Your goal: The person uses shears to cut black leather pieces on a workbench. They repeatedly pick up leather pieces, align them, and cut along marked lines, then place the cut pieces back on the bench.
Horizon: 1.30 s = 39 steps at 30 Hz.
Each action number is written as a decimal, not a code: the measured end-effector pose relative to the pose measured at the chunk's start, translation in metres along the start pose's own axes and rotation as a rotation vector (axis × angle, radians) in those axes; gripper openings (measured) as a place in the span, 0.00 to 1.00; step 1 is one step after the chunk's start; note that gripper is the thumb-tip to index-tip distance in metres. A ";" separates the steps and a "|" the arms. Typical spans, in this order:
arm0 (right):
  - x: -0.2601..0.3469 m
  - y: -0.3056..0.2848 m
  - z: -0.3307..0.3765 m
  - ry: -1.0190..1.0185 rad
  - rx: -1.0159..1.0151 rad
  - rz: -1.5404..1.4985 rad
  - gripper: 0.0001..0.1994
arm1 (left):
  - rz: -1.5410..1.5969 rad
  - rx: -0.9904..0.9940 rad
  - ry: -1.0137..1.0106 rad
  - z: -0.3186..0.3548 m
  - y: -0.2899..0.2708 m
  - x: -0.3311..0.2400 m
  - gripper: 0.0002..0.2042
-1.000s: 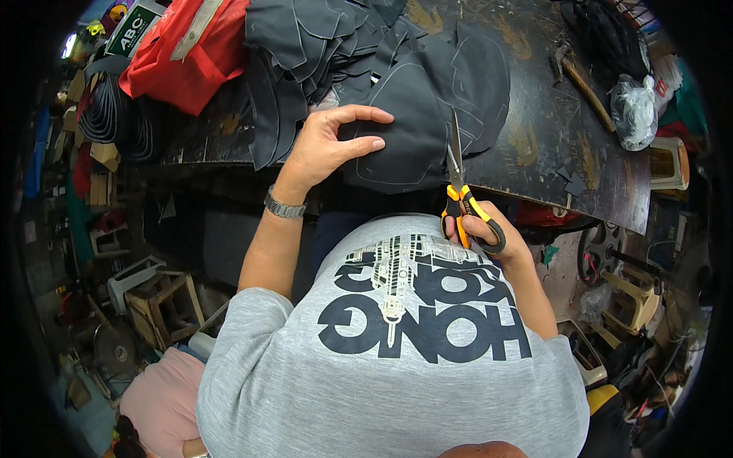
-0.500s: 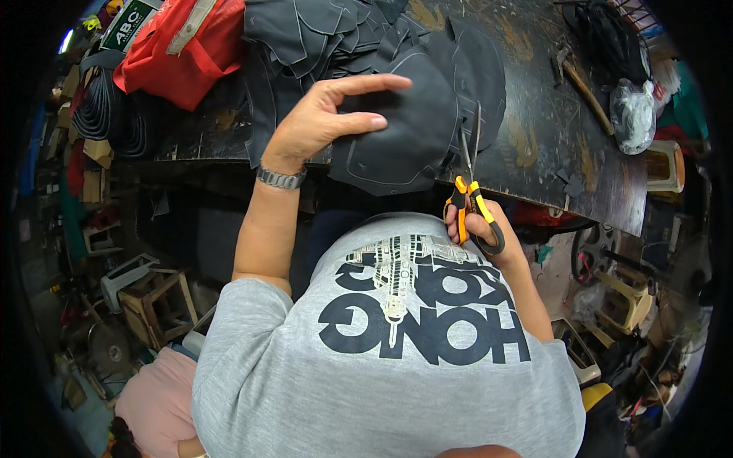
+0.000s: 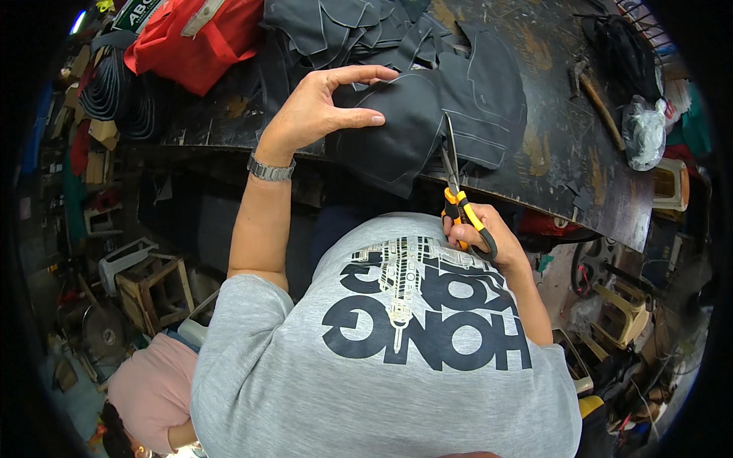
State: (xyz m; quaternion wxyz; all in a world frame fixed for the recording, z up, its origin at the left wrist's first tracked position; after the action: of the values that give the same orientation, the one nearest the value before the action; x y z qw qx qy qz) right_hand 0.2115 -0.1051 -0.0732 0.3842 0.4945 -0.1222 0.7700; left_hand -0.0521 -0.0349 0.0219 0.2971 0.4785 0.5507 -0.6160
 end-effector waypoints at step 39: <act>0.012 -0.008 0.017 -0.112 -0.021 -0.075 0.33 | 0.625 -0.078 0.022 -0.023 0.058 -0.012 0.25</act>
State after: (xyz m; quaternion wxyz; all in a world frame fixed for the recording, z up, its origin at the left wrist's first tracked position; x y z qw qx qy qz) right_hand 0.2258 -0.1038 -0.0558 0.4106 0.5369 -0.1329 0.7249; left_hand 0.0101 -0.0277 0.0119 0.4843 0.6194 0.4032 -0.4682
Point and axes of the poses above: each hand's wrist, its own z-axis away from the middle knuckle, its own y-axis out of the palm, x = y × z, the point moved 6 cm from there along -z, towards the middle knuckle
